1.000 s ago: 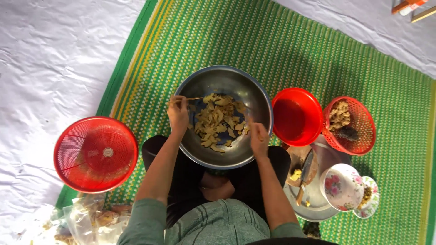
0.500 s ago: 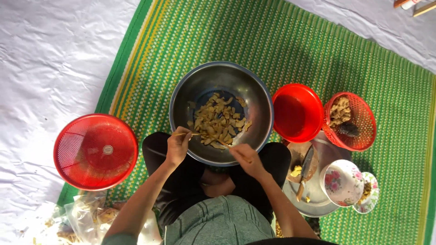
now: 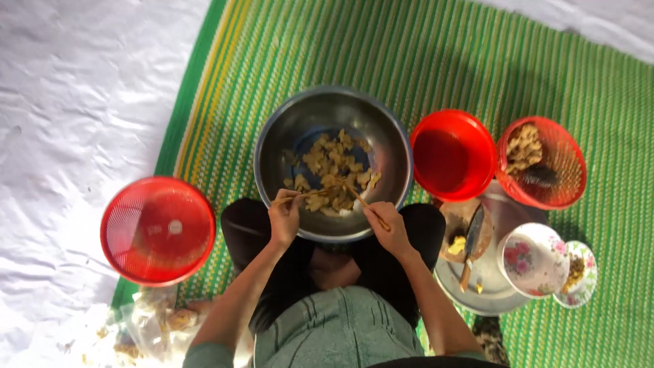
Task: A person sits on the floor and uses chopsticks to mix a large bowl of sliced ginger.
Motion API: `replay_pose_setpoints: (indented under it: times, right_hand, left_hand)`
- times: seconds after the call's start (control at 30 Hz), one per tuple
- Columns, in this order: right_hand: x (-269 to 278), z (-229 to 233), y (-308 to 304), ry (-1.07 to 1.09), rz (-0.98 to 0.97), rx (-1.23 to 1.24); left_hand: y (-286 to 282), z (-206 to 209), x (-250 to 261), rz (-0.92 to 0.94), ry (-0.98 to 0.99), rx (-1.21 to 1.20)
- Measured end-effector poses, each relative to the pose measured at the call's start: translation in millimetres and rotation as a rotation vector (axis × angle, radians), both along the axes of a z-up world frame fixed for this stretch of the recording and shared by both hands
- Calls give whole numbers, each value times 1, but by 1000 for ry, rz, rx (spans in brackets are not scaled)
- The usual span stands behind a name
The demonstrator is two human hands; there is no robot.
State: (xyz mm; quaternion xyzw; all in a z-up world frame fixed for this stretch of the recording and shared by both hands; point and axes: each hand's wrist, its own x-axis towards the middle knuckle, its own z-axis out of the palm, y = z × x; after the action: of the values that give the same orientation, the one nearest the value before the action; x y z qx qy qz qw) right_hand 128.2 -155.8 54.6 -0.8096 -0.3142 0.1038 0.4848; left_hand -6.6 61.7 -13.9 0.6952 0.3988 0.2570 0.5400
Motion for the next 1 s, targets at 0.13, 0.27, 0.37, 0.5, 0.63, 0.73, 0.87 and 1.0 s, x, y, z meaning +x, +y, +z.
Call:
replay_pose_setpoints:
  times: [0.13, 0.27, 0.37, 0.5, 0.63, 0.73, 0.87, 1.0]
  right_hand:
    - [-15, 12, -19, 92, 47, 3]
    - [-10, -7, -30, 87, 178, -23]
    - [14, -24, -30, -46, 59, -5]
    - [28, -10, -24, -118, -76, 7]
    - [15, -16, -24, -224, 16, -71]
    - [-12, 3, -27, -162, 92, -68]
    - [-24, 17, -27, -12, 284, -55]
    - [4, -18, -37, -272, 109, -112]
  left_hand:
    - [-19, 18, -25, -87, -54, -51]
    - [-11, 46, -21, -114, -72, 107]
    - [14, 26, -4, -6, -147, 320]
    - [25, 10, 15, 61, -160, 465]
    - [-1, -9, 12, -83, -83, 132]
    - [-19, 19, -7, -149, -112, 51]
    - [-7, 33, -37, -176, -132, 222]
    - [28, 19, -40, -102, -113, 328]
